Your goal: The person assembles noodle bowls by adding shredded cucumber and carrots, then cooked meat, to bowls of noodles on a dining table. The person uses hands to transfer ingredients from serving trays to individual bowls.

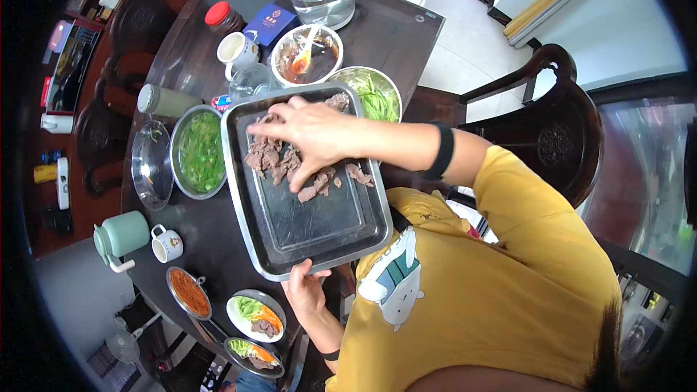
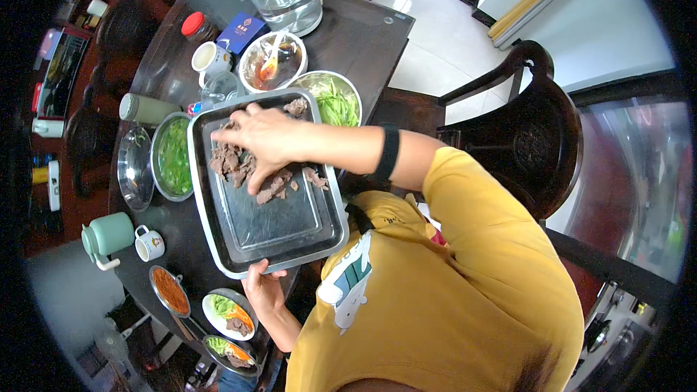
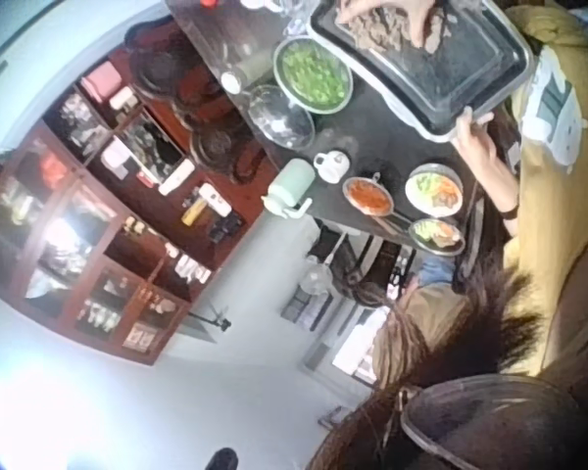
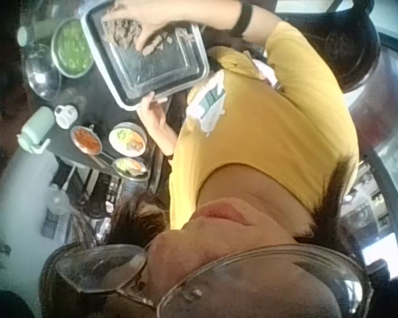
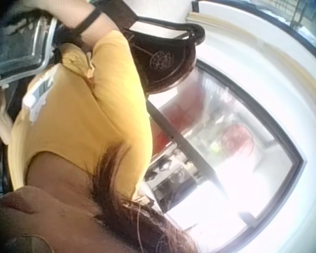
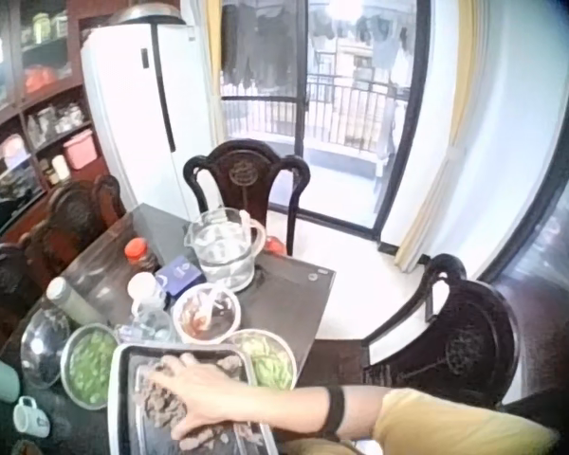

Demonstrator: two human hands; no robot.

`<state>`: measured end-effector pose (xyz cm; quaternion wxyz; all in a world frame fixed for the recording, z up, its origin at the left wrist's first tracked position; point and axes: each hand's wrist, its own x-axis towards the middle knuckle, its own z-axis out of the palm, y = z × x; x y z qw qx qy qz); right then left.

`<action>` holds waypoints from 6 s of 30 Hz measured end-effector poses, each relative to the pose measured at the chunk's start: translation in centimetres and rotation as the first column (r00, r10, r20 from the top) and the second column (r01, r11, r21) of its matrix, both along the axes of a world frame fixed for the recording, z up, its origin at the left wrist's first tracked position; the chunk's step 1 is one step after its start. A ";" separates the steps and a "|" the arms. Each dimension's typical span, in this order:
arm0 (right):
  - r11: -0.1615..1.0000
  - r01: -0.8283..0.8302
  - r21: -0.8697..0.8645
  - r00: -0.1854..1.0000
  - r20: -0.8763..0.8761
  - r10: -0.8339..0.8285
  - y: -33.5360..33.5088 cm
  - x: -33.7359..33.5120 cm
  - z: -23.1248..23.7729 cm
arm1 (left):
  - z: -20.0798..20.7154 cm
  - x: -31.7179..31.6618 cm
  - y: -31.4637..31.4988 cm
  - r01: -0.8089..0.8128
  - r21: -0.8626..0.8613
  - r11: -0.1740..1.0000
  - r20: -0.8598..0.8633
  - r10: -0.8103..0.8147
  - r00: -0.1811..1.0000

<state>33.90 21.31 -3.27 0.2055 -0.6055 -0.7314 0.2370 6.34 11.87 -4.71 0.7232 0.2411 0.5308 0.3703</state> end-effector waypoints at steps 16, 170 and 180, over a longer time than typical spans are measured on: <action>0.987 0.141 0.081 0.904 -0.417 -0.095 0.7 0.8 -3.0 | -0.4 -3.2 -0.8 -0.090 -0.012 0.996 -0.163 0.087 0.983; 0.773 -0.634 0.006 0.638 -0.560 0.529 2.0 -42.2 3.4 | 8.8 -31.9 -36.1 -0.955 0.298 0.008 0.221 0.972 0.077; 0.505 -0.836 0.215 0.307 -0.579 0.755 -3.0 -54.9 5.9 | 6.5 -32.6 -33.8 -0.988 0.146 -0.041 0.246 0.969 -0.004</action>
